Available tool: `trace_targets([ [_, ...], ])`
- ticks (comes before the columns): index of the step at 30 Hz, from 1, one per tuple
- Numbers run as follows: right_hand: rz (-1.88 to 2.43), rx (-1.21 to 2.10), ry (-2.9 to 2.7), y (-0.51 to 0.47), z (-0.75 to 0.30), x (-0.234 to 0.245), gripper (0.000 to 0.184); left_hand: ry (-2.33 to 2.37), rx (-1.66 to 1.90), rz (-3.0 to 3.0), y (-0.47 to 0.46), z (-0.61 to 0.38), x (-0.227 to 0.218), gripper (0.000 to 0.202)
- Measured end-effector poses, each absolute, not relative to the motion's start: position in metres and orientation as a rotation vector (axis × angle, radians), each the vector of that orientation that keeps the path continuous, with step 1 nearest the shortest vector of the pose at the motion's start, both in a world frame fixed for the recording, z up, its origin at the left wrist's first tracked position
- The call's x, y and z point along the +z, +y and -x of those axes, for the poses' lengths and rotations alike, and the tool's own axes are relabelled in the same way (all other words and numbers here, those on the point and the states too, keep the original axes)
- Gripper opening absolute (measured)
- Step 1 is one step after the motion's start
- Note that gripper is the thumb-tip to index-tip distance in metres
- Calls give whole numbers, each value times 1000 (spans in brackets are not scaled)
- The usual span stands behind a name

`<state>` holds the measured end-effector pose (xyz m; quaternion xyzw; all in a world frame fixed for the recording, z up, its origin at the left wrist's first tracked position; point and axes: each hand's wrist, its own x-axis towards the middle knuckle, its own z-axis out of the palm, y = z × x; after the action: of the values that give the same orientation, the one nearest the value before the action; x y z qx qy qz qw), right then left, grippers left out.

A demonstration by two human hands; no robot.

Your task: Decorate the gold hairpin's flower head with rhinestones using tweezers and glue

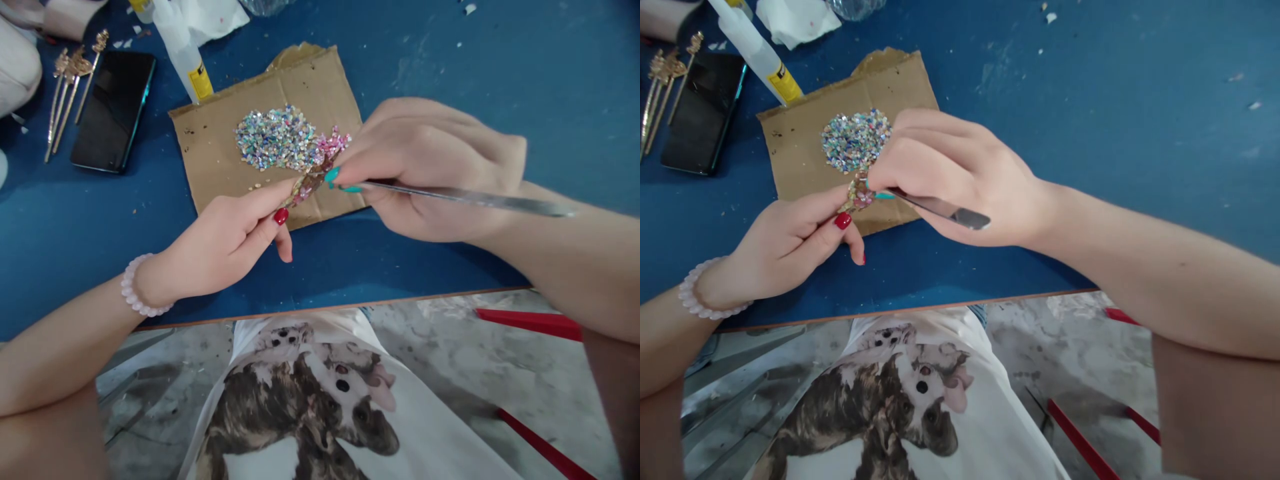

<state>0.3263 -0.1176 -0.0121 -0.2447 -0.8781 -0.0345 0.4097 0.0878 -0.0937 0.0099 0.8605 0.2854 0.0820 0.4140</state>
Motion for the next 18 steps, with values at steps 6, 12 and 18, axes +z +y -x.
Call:
trace_targets([
  [6,655,-47,-2172,-118,-326,-11,12,698,221,-2165,-94,-88,10,41],
  [12,662,-82,-2195,-117,-330,-9,12,713,224,-2164,-95,-88,13,43],
  [18,619,-130,-2240,-115,-333,-6,12,721,226,-2129,-94,-88,12,43],
])
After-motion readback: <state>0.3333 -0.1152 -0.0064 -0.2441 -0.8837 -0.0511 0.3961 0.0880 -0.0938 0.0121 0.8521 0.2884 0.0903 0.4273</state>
